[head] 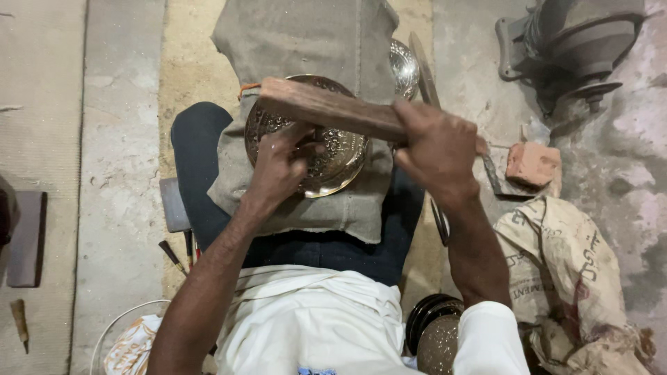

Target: The person uses a metal punch and wooden mallet to emboss a decorative pattern into a brass plate resting on a cloth-covered support. The left hand holds the punch while the right hand repeatedly strikes it to form the design.

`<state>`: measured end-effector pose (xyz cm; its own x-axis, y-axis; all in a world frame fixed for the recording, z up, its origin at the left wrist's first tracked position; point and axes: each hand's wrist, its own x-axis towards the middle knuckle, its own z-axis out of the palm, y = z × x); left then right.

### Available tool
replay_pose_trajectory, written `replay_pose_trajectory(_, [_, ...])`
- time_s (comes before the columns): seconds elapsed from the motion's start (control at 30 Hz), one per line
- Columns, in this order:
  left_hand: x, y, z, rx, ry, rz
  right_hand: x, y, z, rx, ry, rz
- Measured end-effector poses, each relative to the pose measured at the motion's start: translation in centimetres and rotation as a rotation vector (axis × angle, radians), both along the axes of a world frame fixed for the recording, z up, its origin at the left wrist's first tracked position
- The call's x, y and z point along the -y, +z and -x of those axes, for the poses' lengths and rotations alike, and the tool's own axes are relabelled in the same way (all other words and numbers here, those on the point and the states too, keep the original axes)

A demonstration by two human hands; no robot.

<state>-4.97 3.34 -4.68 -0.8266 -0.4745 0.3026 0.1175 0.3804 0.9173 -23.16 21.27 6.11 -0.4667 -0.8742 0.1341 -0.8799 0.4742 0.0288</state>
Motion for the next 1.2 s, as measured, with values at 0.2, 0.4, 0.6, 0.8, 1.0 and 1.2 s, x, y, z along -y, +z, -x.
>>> replay_pose_trajectory(0.2, [0.0, 0.2, -0.2, -0.016, -0.018, 0.021, -0.5, -0.5, 0.2, -0.022, -0.066, -0.146])
replay_pose_trajectory(0.4, [-0.1, 0.5, 0.0, -0.007, -0.007, 0.047, -0.6, -0.3, -0.1, 0.043, -0.074, -0.169])
replay_pose_trajectory(0.6, [-0.1, 0.9, 0.0, 0.006, 0.001, 0.064, -0.3, 0.4, -0.4, 0.216, -0.149, -0.168])
replay_pose_trajectory(0.8, [-0.1, 1.0, 0.1, 0.066, 0.001, -0.007, -0.4, 0.3, -0.3, 0.364, -0.141, -0.015])
replay_pose_trajectory(1.0, [0.0, 1.0, 0.0, 0.078, -0.024, 0.080, -0.6, -0.1, -0.4, 0.263, -0.139, -0.110])
replay_pose_trajectory(1.2, [0.1, 1.0, 0.1, 0.048, -0.004, 0.130, -1.2, 0.3, -0.3, 0.513, 0.005, 0.235])
